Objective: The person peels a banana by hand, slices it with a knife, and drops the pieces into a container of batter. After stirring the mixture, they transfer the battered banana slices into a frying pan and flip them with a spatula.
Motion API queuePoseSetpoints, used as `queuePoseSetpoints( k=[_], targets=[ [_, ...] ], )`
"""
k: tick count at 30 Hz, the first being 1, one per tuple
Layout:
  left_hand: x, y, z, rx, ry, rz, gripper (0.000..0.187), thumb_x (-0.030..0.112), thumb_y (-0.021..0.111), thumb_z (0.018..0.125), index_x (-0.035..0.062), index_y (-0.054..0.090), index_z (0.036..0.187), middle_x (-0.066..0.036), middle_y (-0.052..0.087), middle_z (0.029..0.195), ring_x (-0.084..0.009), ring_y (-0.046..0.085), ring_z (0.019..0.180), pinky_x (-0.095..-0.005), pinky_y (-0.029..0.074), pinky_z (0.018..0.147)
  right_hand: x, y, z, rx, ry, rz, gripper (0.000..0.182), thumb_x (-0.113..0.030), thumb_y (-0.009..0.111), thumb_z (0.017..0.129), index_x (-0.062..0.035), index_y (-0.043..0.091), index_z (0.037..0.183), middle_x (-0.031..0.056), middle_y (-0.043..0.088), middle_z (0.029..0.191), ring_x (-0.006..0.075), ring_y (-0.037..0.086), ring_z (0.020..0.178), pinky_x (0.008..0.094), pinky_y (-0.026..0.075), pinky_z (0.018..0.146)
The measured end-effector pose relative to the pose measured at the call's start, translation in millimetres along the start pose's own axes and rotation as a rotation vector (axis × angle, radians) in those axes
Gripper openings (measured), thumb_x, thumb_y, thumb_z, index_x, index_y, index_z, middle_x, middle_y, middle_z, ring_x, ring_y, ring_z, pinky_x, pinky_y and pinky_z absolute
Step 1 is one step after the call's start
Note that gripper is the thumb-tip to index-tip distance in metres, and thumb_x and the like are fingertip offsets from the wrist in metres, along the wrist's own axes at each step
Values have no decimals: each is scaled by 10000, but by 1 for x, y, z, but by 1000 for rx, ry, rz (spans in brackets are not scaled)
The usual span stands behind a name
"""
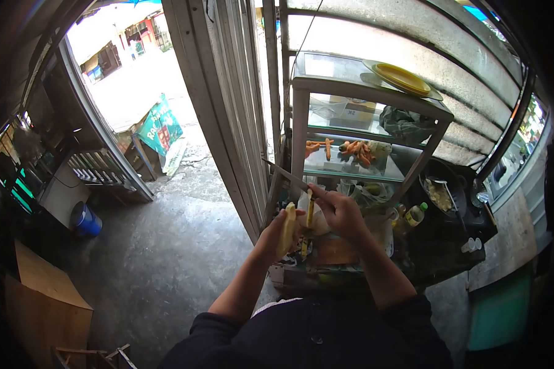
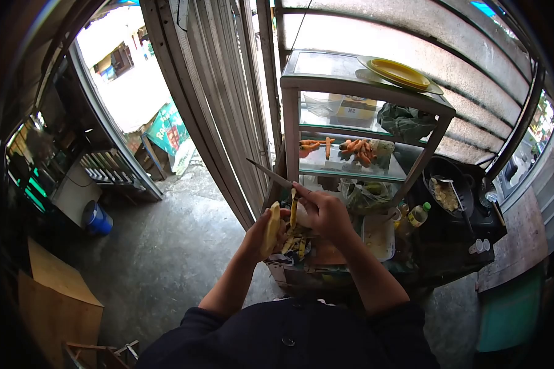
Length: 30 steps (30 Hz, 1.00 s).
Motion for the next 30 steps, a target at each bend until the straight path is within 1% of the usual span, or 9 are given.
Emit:
queuePoseSetpoints(
  k=[5,7,12,15,18,20,23,27,30],
  targets=[
    [-19,-46,0,194,63,-185,500,553,367,951,221,470,1310,2,579,848,-113,548,628,-219,439,493,20,33,7,-107,-17,-112,429,-75,536,879,-194,554,1291,164,617,817,321,613,738,396,483,683],
    [-33,-68,3,324,11,-485,501,586,350,935,271,481,1302,18,599,855,-122,558,631,-229,471,508,28,49,6,-248,41,-128,494,-74,534,874,-201,485,1349,181,612,854,339,607,768,414,479,705],
    [-54,-93,2,415,-56,-512,421,557,361,948,234,550,1141,26,605,901,-142,556,662,-252,489,526,49,58,-6,-136,104,51,561,-99,573,855,-189,422,1388,180,605,849,334,607,783,389,482,721],
    [-69,-105,7,455,-120,-508,326,494,500,912,221,546,1084,29,596,858,-157,558,673,-268,475,532,74,48,-34,-92,269,112,553,-102,593,834,-145,433,1362,154,597,825,290,607,761,369,484,718],
    [-90,-118,13,592,-165,-124,352,265,657,840,195,490,1142,9,559,919,-162,553,732,-279,468,564,164,76,-115,-41,342,201,470,-106,590,834,-116,491,1292,63,598,825,210,591,688,300,482,667],
    [-110,-115,24,577,-234,20,361,230,650,844,176,474,1155,-4,553,936,-159,552,745,-288,472,566,164,71,-165,-211,896,608,431,-134,573,855,-120,481,1276,32,584,814,146,566,631,274,455,550],
    [-155,-127,49,520,-349,213,487,113,625,844,136,409,1280,-39,528,929,-139,538,706,-279,462,542,175,68,-236,-21,1244,923,410,-143,538,872,-120,461,1274,31,556,759,98,528,585,246,403,476],
    [-213,-131,86,377,-488,516,688,56,596,838,154,283,1442,-43,509,859,-102,489,601,-224,405,485,186,56,-297,64,1502,947,243,-149,513,893,-84,493,1126,26,528,708,113,525,539,240,388,437],
    [-242,-135,114,334,-443,725,656,94,619,824,126,342,1418,-89,584,969,-172,599,747,-286,502,598,224,66,-335,43,1473,884,236,-173,521,908,-103,503,1133,26,530,702,111,519,524,240,385,424]
  ],
)
Point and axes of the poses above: each hand's wrist, its own z-axis towards the middle knuckle, its own y-axis out of the palm, x = y × z, the point moved 4 cm from there along z, towards the middle knuckle
